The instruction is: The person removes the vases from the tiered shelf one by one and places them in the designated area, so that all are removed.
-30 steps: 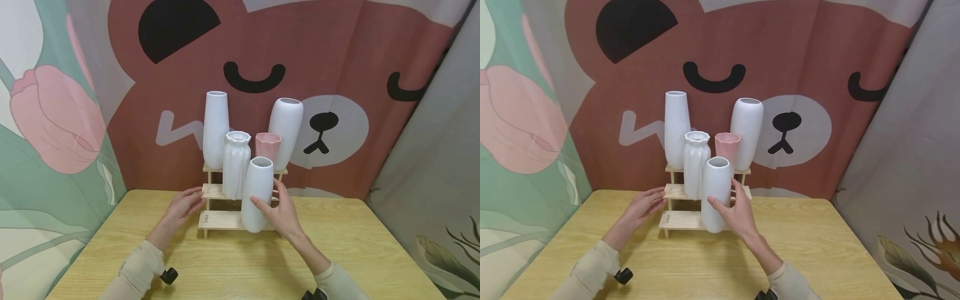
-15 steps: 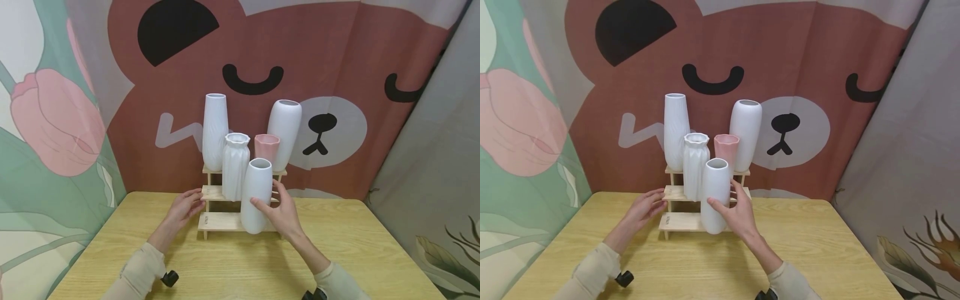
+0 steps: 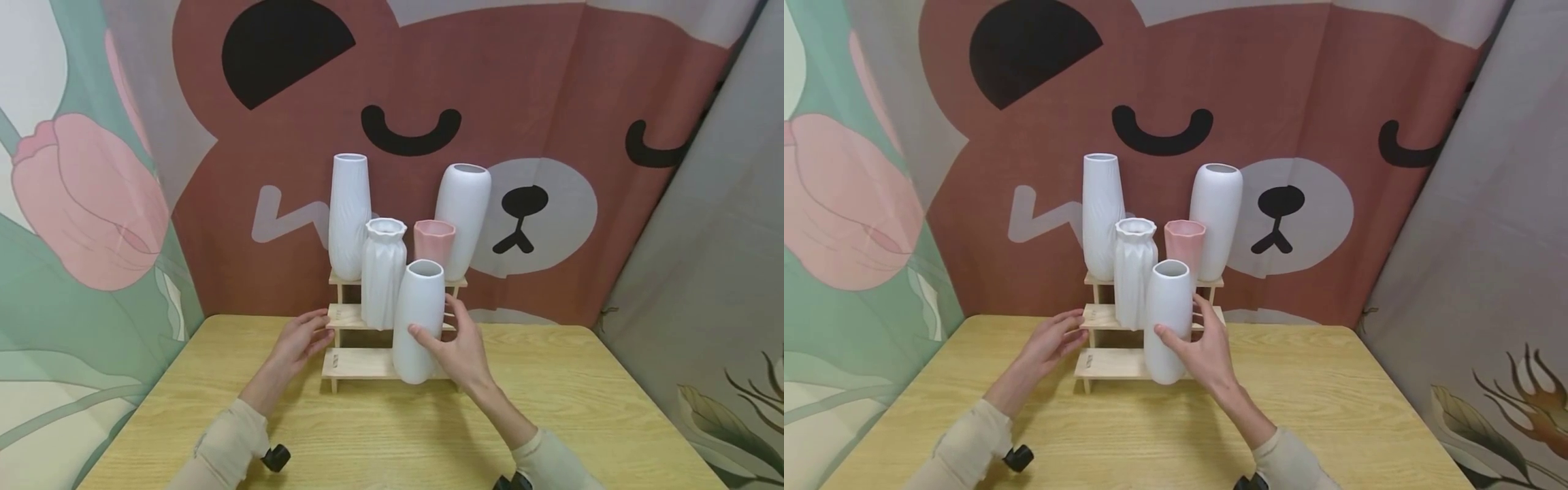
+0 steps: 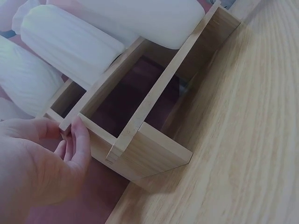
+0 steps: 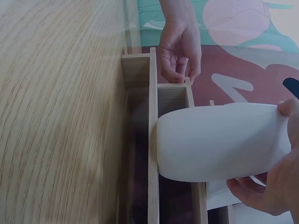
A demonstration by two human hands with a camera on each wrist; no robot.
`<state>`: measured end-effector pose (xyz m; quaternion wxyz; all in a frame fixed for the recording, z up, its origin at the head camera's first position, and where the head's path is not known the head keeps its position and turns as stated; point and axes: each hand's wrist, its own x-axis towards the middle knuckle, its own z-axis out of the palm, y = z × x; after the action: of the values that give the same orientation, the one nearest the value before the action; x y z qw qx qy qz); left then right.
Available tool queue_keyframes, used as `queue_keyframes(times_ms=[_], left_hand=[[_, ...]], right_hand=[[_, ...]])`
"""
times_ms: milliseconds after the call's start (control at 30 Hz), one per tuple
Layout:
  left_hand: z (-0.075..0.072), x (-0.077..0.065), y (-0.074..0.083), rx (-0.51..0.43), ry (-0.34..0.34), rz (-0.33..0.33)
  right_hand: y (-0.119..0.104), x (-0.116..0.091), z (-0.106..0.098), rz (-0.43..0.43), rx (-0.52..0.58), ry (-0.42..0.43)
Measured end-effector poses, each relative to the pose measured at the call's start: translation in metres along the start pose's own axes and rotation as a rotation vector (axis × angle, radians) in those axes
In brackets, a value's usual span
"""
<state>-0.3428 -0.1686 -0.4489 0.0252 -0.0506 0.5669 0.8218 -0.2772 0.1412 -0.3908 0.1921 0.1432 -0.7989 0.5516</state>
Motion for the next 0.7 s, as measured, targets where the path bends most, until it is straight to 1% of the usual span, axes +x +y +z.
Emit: queue_keyframes(times_ms=[233,400,533,700], left_hand=[[0.001,-0.001,0.001,-0.008,0.007,-0.009],[0.001,-0.001,0.002,0.001,0.012,-0.013],[0.001,-0.001,0.001,0.006,0.01,-0.018],[0.0,-0.001,0.0,0.001,-0.002,-0.011]], right_hand=[[0.0,-0.002,0.001,0.018,-0.026,0.007],[0.002,-0.005,0.006,0.083,-0.042,-0.02],[0.005,-0.008,0.009,0.121,-0.033,-0.036],[0.005,-0.008,0.01,0.124,-0.024,-0.015]])
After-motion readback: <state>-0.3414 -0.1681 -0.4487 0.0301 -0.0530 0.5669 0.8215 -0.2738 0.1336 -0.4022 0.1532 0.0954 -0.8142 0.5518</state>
